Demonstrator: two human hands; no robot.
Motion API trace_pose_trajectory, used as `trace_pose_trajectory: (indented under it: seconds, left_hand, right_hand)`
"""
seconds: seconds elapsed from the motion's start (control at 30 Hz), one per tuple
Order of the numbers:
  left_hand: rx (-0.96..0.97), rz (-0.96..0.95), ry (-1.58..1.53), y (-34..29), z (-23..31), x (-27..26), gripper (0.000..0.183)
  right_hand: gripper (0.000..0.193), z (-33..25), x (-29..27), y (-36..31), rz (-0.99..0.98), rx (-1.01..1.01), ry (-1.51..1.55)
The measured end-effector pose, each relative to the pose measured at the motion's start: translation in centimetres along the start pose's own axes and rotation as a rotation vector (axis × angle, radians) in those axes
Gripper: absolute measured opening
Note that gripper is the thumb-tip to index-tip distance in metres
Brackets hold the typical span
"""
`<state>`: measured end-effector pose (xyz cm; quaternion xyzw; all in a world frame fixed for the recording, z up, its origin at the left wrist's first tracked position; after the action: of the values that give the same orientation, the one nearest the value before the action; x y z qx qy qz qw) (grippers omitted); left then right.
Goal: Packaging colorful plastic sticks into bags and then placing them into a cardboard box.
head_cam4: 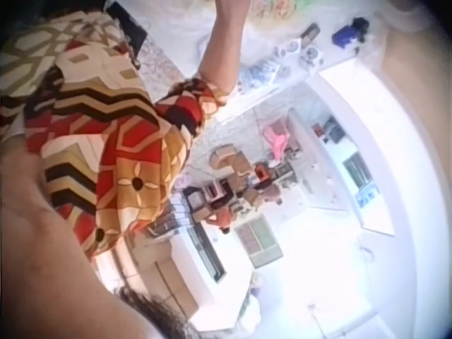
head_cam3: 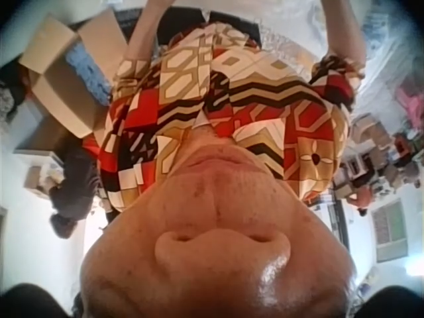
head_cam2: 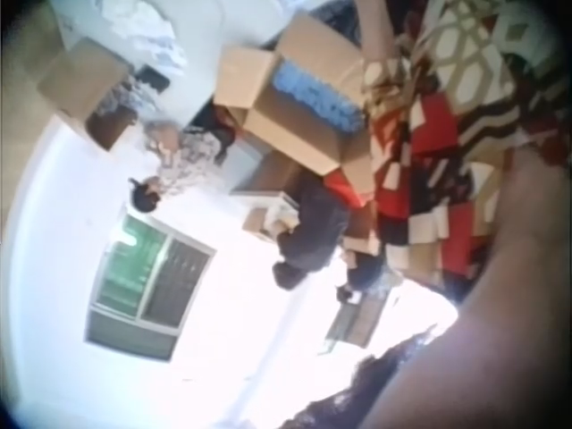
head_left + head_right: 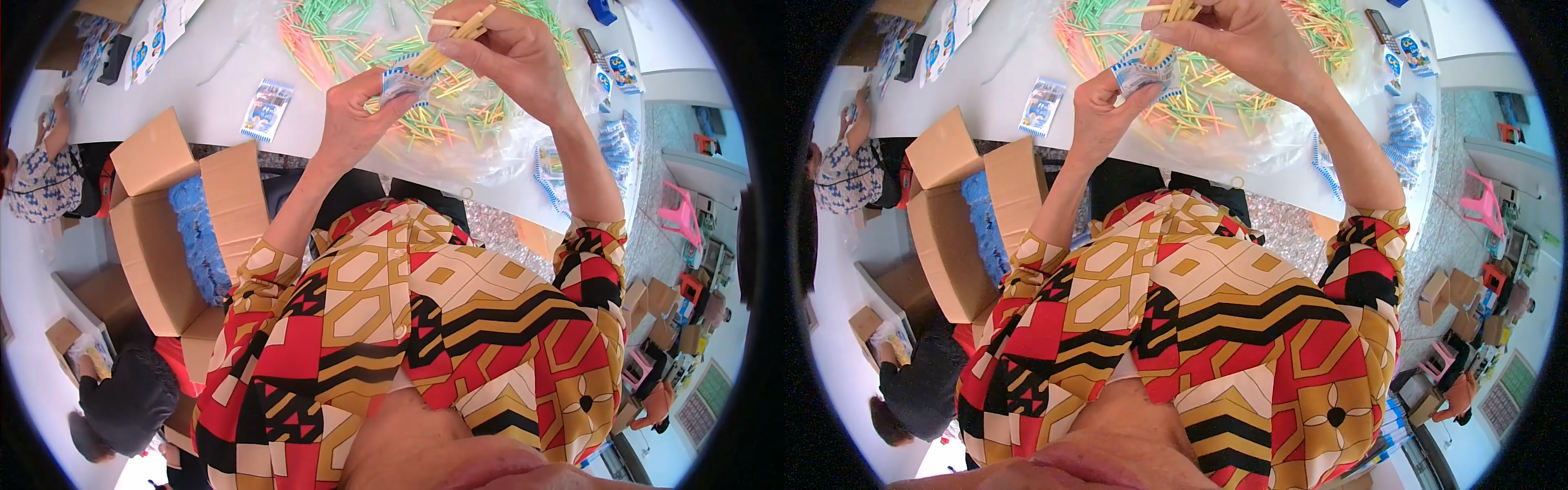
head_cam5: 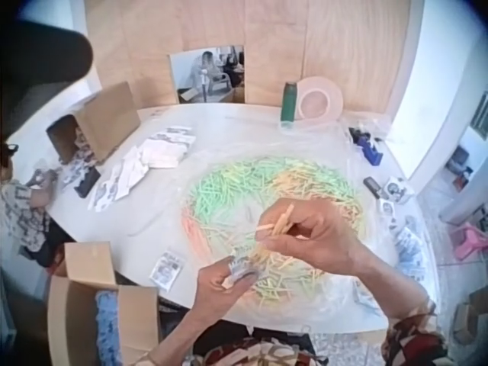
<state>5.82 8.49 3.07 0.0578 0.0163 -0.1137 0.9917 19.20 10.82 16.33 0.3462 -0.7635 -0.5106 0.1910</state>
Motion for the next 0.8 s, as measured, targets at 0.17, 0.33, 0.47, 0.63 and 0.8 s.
trace_pose_trajectory:
  seconds: [0.17, 0.33, 0.47, 0.63, 0.8]
  left_hand:
    - [-0.075, -0.005, -0.082, 0.2, -0.2, 0.6, 0.017]
    - [-0.098, -0.031, -0.089, 0.1, -0.7, 0.0, 0.020]
    - [-0.081, -0.032, -0.102, 0.1, -0.2, 0.1, 0.024]
    - [-0.079, -0.020, -0.098, -0.1, 0.8, -0.3, 0.032]
    - [-0.145, -0.053, -0.043, 0.0, 0.4, -0.2, 0.040]
  right_hand:
    - [0.007, 0.1, 0.2, 0.4, -0.074, -0.007, -0.253]
    - [0.009, 0.4, 0.9, 1.1, -0.126, 0.712, -0.576]
    - [0.010, 0.5, 1.0, 0.9, -0.124, 0.701, -0.516]
    - [0.010, 1.2, 0.6, 0.6, -0.091, 0.739, -0.453]
    - [0.011, 0.5, -0.1, 0.4, -0.063, -0.141, -0.232]
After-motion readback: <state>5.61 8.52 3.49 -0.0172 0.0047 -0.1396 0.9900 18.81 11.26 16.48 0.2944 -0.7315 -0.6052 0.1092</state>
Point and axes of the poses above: each hand's wrist, its own y-axis towards the middle knuckle, its own x-axis out of the palm, z = x × y, the point moved 8 cm from there along y, towards the middle knuckle, and after that the axes turned 8 degrees about -x, right-handed, at the moved point
